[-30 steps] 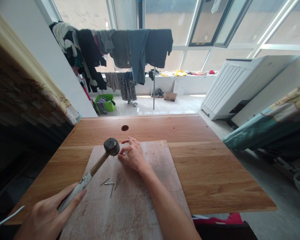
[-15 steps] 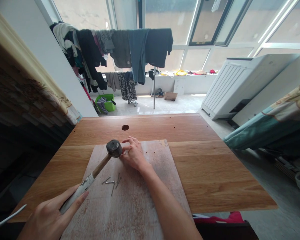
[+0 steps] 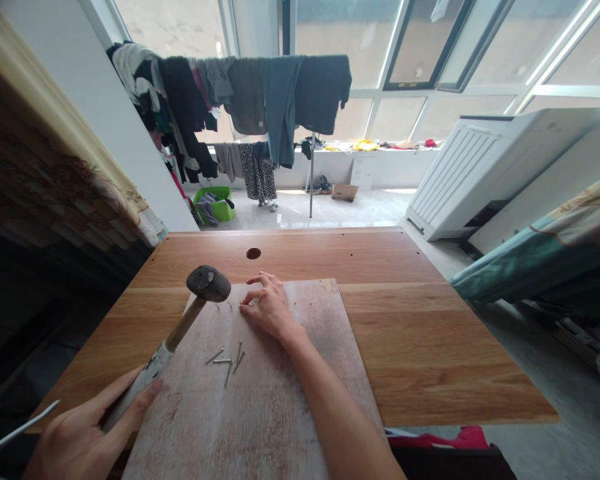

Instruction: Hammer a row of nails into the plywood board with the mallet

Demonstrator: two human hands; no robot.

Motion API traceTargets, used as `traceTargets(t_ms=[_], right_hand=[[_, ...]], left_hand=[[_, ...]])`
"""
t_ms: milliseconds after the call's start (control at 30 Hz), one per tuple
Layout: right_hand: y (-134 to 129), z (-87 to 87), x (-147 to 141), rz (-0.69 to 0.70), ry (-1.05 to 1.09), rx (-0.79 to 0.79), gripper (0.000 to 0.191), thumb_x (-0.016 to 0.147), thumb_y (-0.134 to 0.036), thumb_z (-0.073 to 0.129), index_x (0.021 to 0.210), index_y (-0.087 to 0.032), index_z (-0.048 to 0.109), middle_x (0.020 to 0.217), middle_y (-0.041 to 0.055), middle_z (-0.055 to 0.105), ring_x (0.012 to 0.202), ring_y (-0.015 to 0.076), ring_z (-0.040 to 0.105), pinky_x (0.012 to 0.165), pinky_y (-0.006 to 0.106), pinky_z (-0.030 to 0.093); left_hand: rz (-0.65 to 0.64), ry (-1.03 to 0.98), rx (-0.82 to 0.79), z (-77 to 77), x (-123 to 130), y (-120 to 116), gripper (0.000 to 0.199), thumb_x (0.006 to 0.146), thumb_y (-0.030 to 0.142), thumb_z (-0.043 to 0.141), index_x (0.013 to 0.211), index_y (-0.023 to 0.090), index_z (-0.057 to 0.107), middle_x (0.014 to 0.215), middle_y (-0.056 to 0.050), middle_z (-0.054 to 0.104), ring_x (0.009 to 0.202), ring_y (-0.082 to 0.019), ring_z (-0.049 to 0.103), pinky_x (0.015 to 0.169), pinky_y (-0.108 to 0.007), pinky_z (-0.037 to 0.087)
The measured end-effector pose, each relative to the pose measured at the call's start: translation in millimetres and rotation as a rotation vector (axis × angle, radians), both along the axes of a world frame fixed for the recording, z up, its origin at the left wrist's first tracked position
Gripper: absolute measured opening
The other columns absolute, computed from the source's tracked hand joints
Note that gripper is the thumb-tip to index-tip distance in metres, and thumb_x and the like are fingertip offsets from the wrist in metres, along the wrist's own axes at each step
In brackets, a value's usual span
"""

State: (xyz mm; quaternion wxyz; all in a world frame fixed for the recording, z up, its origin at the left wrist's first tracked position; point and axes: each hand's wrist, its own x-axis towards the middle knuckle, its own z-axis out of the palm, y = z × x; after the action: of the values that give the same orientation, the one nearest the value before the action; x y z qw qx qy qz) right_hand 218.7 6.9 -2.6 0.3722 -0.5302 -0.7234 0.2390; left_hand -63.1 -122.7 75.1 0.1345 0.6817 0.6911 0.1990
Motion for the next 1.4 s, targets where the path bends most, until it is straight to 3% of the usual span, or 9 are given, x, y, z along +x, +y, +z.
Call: traceTargets(t_ms=[233,333,467,600,767,900,1033,1167,1400], right_hand=[[1.2,1.7,5.2,-0.004,-0.04,0.004,0.008,0.08,-0.024,0.086,0.08,-0.027,0.079,0.133,0.0056,0.064,0.142,0.0311,0.043,0.116,0.054,0.033],[-5.1,13.9,12.3,0.015,-0.1,0.015,0.009,0.085,-0.025,0.082,0.093,-0.025,0.078,0.129,0.0099,0.063,0.129,0.0288,0.054,0.109,0.048,0.042],[-27.2,40.9,13.6,0.244,-0.276,0.031,0.011,0.092,-0.016,0.072,0.096,-0.024,0.077,0.103,0.0047,0.069,0.092,0.0181,0.065,0.084,0.031,0.051],[-46.8,62.0,1.0,0.481,-0.496,0.063,0.017,0.09,-0.008,0.068,0.093,-0.022,0.077,0.097,0.0054,0.071,0.09,0.0195,0.062,0.075,0.029,0.046],[-46.8,69.4,-13.5,0.539,-0.671,0.048,0.02,0.089,-0.006,0.063,0.076,-0.016,0.074,0.088,0.0096,0.071,0.084,0.0224,0.059,0.069,0.032,0.042],[-41.9,69.6,-15.9,0.533,-0.679,-0.003,0.018,0.081,-0.003,0.065,0.07,-0.015,0.072,0.086,0.0116,0.071,0.083,0.0231,0.06,0.066,0.031,0.041],[-36.4,61.8,-3.0,0.471,-0.545,-0.086,0.012,0.071,-0.006,0.072,0.068,-0.017,0.068,0.075,0.0043,0.069,0.067,0.0165,0.059,0.058,0.027,0.039],[-24.8,41.4,23.9,0.275,-0.309,-0.141,0.017,0.078,-0.007,0.062,0.09,-0.018,0.068,0.073,-0.002,0.068,0.062,0.0115,0.059,0.056,0.021,0.043],[-10.3,16.4,46.2,0.107,-0.037,-0.132,0.025,0.082,-0.01,0.061,0.1,-0.018,0.076,0.093,0.0048,0.076,0.078,0.0155,0.069,0.068,0.024,0.054]], left_hand=[[0.104,-0.001,0.06,6.0,-9.7,-11.7,0.034,0.087,0.058,0.063,0.102,0.034,0.083,0.084,0.003,0.083,0.082,-0.024,0.079,0.065,-0.021,0.06],[0.134,-0.05,0.044,5.2,-12.2,-17.8,0.035,0.086,0.058,0.063,0.102,0.034,0.083,0.086,0.004,0.083,0.081,-0.022,0.079,0.061,-0.019,0.058],[0.16,-0.094,0.014,-0.7,-17.1,-21.2,0.038,0.085,0.059,0.063,0.104,0.033,0.082,0.084,0.003,0.083,0.081,-0.022,0.079,0.058,-0.018,0.056],[0.084,-0.106,-0.048,-6.1,-20.9,-20.0,0.038,0.084,0.059,0.063,0.105,0.033,0.082,0.086,0.003,0.083,0.076,-0.022,0.079,0.057,-0.018,0.056],[0.032,-0.149,-0.01,-7.2,-18.7,-23.6,0.038,0.085,0.06,0.064,0.104,0.033,0.082,0.09,0.005,0.083,0.08,-0.021,0.08,0.059,-0.016,0.057],[-0.01,-0.136,0.012,-8.5,-20.6,-24.6,0.037,0.082,0.061,0.066,0.102,0.034,0.082,0.087,0.006,0.083,0.076,-0.02,0.08,0.058,-0.015,0.057],[-0.013,-0.124,0.029,-13.5,-25.8,-23.4,0.038,0.081,0.063,0.066,0.099,0.034,0.083,0.084,0.005,0.083,0.074,-0.021,0.079,0.057,-0.016,0.058],[0.017,-0.135,0.064,-17.3,-24.1,-26.3,0.038,0.082,0.063,0.066,0.098,0.033,0.083,0.082,0.005,0.083,0.075,-0.022,0.08,0.061,-0.017,0.059],[0.016,-0.157,0.064,-16.4,-21.0,-26.4,0.038,0.082,0.063,0.065,0.098,0.033,0.083,0.085,0.004,0.083,0.078,-0.022,0.08,0.063,-0.017,0.06]])
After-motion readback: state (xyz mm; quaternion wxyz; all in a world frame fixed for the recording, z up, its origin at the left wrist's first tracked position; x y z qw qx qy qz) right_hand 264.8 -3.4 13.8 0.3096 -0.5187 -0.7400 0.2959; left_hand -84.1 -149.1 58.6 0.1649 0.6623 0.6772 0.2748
